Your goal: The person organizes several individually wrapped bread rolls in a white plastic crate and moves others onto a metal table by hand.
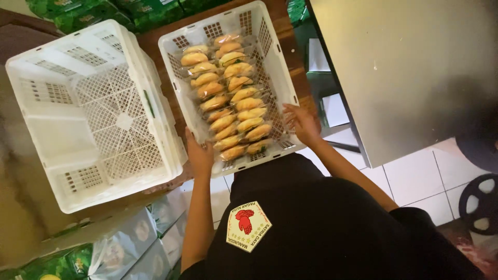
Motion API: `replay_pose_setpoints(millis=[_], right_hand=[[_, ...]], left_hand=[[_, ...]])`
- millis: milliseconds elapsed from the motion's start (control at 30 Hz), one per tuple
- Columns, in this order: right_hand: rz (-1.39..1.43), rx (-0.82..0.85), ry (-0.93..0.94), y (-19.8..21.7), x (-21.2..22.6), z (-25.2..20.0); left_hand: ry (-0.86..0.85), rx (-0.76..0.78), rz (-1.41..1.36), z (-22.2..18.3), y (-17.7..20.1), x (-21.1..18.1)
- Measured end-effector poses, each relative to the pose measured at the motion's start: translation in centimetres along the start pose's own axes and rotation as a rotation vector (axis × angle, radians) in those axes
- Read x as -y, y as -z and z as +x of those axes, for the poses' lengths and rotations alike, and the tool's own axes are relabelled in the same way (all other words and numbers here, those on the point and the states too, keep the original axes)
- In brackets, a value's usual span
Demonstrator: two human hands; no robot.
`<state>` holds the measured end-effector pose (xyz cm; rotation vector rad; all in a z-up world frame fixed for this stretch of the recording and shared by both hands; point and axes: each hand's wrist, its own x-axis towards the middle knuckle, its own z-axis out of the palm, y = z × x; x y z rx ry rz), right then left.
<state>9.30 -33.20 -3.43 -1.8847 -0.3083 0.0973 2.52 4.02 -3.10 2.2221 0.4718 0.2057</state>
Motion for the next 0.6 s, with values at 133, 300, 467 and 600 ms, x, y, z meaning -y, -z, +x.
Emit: replay_pose_setpoints(millis=[133, 300, 467, 600], right_hand=[[0.006, 0.078, -0.119, 0.3, -0.7, 0.0], [-0.574, 0.258, 0.189, -0.2, 1.6, 0.3], [-0.593, 0.253, 0.295, -0.4, 1.5, 0.2], [-0.578, 0.262, 0.270, -0.2, 2.0, 0.3]], left_hand=[[-0.083, -0.042, 0.069, -0.2, 0.4, -0.7], [0.137, -0.003, 0.196, -0.3, 0.7, -2.5], [0.074, -0.087, 0.312, -0.5, -0.3, -0.7], [0.157, -0.073, 0.375, -0.2, -0.2, -1.5]])
